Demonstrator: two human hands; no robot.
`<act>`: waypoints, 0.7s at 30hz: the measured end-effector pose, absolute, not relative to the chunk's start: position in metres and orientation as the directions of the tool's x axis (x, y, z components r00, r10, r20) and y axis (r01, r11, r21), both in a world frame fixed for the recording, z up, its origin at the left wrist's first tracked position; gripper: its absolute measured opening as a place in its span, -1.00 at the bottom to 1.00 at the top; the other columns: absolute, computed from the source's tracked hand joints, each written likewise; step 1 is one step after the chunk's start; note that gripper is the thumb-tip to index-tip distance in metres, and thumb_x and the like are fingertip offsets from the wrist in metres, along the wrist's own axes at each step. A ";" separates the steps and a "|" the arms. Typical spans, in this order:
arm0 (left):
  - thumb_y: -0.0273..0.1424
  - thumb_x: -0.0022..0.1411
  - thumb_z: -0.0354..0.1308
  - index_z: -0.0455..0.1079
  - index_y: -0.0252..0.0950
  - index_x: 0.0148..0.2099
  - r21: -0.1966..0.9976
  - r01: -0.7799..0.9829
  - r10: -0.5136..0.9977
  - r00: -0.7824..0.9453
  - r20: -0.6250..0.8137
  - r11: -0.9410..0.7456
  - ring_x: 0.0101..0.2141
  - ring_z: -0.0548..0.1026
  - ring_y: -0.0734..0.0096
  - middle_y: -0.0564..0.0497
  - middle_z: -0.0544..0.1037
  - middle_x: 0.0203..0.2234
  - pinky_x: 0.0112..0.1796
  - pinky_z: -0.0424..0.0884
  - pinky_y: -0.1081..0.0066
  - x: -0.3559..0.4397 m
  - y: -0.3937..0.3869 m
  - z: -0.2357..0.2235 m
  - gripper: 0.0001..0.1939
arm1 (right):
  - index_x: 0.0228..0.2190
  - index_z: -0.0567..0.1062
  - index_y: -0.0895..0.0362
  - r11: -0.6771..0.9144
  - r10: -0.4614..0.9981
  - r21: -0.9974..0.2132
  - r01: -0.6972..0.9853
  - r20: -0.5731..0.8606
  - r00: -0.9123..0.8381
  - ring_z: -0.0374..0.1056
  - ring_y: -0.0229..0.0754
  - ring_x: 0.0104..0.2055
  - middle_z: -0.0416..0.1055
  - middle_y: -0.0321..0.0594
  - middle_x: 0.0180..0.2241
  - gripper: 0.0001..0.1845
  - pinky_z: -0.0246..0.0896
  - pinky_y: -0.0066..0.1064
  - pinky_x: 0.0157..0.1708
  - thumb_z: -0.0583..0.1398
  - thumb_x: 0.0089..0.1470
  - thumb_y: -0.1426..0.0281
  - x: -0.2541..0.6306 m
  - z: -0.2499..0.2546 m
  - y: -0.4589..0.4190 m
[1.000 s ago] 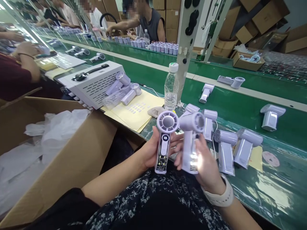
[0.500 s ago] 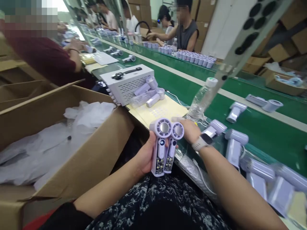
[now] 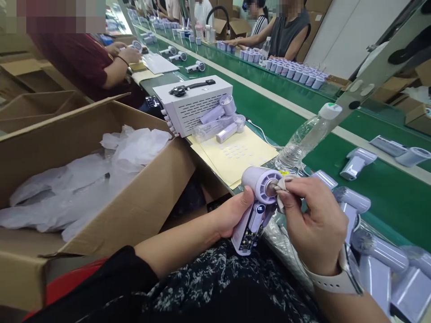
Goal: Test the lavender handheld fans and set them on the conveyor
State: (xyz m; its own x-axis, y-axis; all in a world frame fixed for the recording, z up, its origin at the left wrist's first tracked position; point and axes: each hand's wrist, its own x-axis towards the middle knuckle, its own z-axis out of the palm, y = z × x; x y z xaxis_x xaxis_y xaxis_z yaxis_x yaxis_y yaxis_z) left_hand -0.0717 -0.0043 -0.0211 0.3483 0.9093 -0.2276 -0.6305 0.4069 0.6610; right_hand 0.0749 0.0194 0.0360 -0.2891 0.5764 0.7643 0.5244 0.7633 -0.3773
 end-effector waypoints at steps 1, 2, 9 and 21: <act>0.36 -0.28 0.33 0.46 -0.38 -0.43 0.657 -0.638 0.911 0.353 -0.213 0.401 -0.57 0.36 0.54 0.02 0.48 -0.58 -0.54 0.26 0.52 -0.070 -0.004 -0.021 -0.19 | -0.22 0.48 0.03 0.771 0.560 -0.365 0.522 0.779 -0.282 0.47 -0.07 -0.23 0.52 -0.21 -0.31 -0.83 0.37 -0.21 -0.18 0.22 0.25 0.56 0.078 0.034 0.017; 0.34 -0.26 0.34 0.48 -0.38 -0.40 0.650 -0.647 0.911 0.358 -0.203 0.399 -0.55 0.38 0.52 0.01 0.51 -0.55 -0.49 0.30 0.50 -0.069 -0.005 -0.020 -0.20 | -0.19 0.49 0.00 0.774 0.556 -0.364 0.518 0.782 -0.281 0.48 -0.06 -0.21 0.52 -0.21 -0.29 -0.80 0.38 -0.18 -0.16 0.23 0.24 0.56 0.081 0.032 0.014; 0.25 -0.18 0.40 0.59 -0.37 -0.20 0.639 -0.655 0.906 0.384 -0.178 0.403 -0.37 0.56 0.37 -0.07 0.66 -0.38 -0.23 0.46 0.43 -0.063 -0.005 -0.027 -0.23 | -0.23 0.53 0.00 0.727 0.684 -0.536 0.430 0.623 -0.380 0.49 -0.07 -0.21 0.55 -0.18 -0.27 -0.86 0.42 -0.24 -0.17 0.22 0.27 0.50 0.088 0.041 0.004; 0.43 -0.11 0.15 0.44 -0.36 -0.52 0.627 -0.667 0.909 0.371 -0.189 0.402 -0.59 0.42 0.47 -0.03 0.50 -0.62 -0.50 0.39 0.48 -0.102 -0.009 -0.025 -0.17 | -0.50 0.62 -0.03 0.402 0.846 -0.839 0.366 0.188 -0.498 0.45 -0.13 -0.56 0.56 -0.24 -0.52 -0.75 0.32 -0.39 -0.63 0.34 0.10 0.11 0.116 0.083 0.043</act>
